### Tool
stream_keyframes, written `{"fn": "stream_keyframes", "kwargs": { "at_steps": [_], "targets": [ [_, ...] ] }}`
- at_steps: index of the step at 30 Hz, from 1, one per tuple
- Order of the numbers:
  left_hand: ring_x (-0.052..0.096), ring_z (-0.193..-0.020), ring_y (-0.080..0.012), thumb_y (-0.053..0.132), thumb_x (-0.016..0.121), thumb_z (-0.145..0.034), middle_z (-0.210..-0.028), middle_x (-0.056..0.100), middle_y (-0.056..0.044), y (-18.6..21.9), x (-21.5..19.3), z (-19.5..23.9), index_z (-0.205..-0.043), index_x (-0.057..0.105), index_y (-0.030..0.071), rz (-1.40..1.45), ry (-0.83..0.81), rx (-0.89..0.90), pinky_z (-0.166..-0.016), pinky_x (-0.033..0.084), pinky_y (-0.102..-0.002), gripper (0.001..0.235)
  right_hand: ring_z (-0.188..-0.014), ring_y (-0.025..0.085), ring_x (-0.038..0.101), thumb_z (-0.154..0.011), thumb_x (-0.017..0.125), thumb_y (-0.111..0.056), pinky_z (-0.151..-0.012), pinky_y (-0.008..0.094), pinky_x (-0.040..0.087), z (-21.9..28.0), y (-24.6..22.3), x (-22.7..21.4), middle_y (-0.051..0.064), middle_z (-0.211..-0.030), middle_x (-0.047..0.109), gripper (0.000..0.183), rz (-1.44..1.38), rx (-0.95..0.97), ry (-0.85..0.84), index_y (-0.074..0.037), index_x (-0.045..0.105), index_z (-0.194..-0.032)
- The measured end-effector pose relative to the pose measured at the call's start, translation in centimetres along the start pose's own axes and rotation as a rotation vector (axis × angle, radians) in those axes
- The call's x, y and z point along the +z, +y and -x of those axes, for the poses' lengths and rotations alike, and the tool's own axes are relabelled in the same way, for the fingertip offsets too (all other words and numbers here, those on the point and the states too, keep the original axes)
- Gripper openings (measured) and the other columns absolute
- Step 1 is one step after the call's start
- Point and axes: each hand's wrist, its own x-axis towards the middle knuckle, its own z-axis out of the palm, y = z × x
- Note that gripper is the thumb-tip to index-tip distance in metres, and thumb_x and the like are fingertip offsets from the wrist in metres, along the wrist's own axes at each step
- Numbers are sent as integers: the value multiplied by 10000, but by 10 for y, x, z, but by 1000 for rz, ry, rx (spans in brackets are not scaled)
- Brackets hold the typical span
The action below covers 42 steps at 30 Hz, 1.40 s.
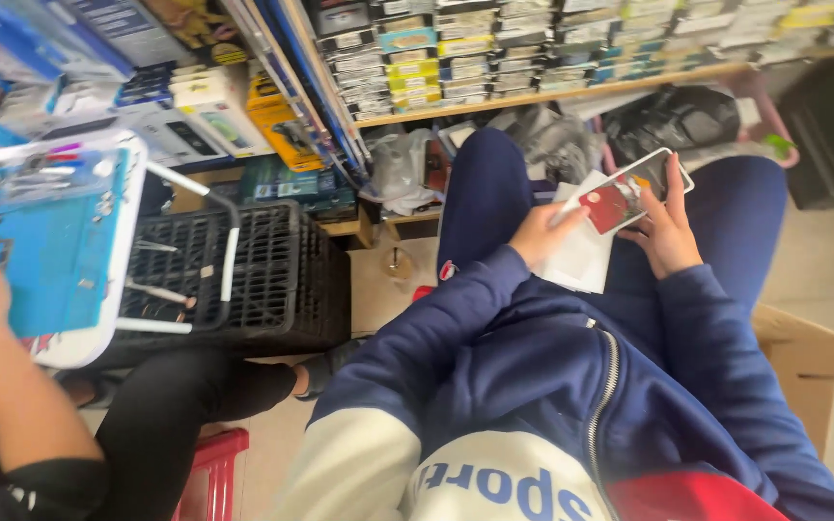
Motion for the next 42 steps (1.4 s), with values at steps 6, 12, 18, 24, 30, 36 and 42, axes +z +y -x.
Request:
{"fn": "stream_keyframes", "kwargs": {
  "at_steps": [6,12,18,24,30,36,42],
  "targets": [
    [704,-822,-163,480,696,-982,-826,749,-52,-1,-1,-3,-1029,779,170,-6,11,-10,-805,573,-358,325,-1142,293,614,-1023,587,-135,-900,524,549,30,-46,42,160,-1494,533,528,253,207,-257,-244,515,-1534],
    [714,-829,-182,409,630,-928,-998,768,-104,27,-6,4,-1181,737,60,123,-69,-208,-697,552,-292,444,-1001,124,595,-1058,443,-262,-866,318,480,15,-33,24,-143,-1459,501,616,106,176,-31,-370,304,-1648],
    [696,-870,-151,397,629,-947,-1036,763,-82,16,-4,1,-1204,733,55,161,-74,-189,-758,552,-281,440,-864,142,559,-1085,471,-239,-865,369,504,19,-37,32,-44,-1474,475,659,168,133,-23,-409,190,-1656],
    [681,-816,-140,369,651,-941,-944,753,-68,16,-4,1,-1135,747,72,193,-19,-188,-696,550,-289,367,-1445,138,409,-1006,410,-198,-1152,392,391,32,-59,46,-36,-1671,374,574,221,339,-300,-153,380,-1577],
    [685,-928,-129,372,653,-935,-1043,768,-81,3,0,-4,-1174,749,38,128,-5,-134,-795,540,-267,422,-833,137,597,-1099,452,-294,-839,319,566,7,-19,12,-137,-1609,430,628,1,160,108,-469,157,-1624],
    [725,-906,-229,519,710,-927,-877,768,-110,-3,-3,-3,-964,772,65,-75,11,-74,-831,570,-368,459,-913,170,660,-996,679,-196,-866,432,593,35,-46,43,111,-1172,670,386,162,164,-72,-207,662,-1381],
    [685,-804,-130,454,703,-954,-810,742,-31,3,-4,-4,-989,781,113,-27,31,-85,-748,573,-314,351,-885,184,722,-1079,591,-345,-802,372,668,6,-8,2,98,-1373,574,518,-5,43,-6,-287,432,-1568]
  ]
}}
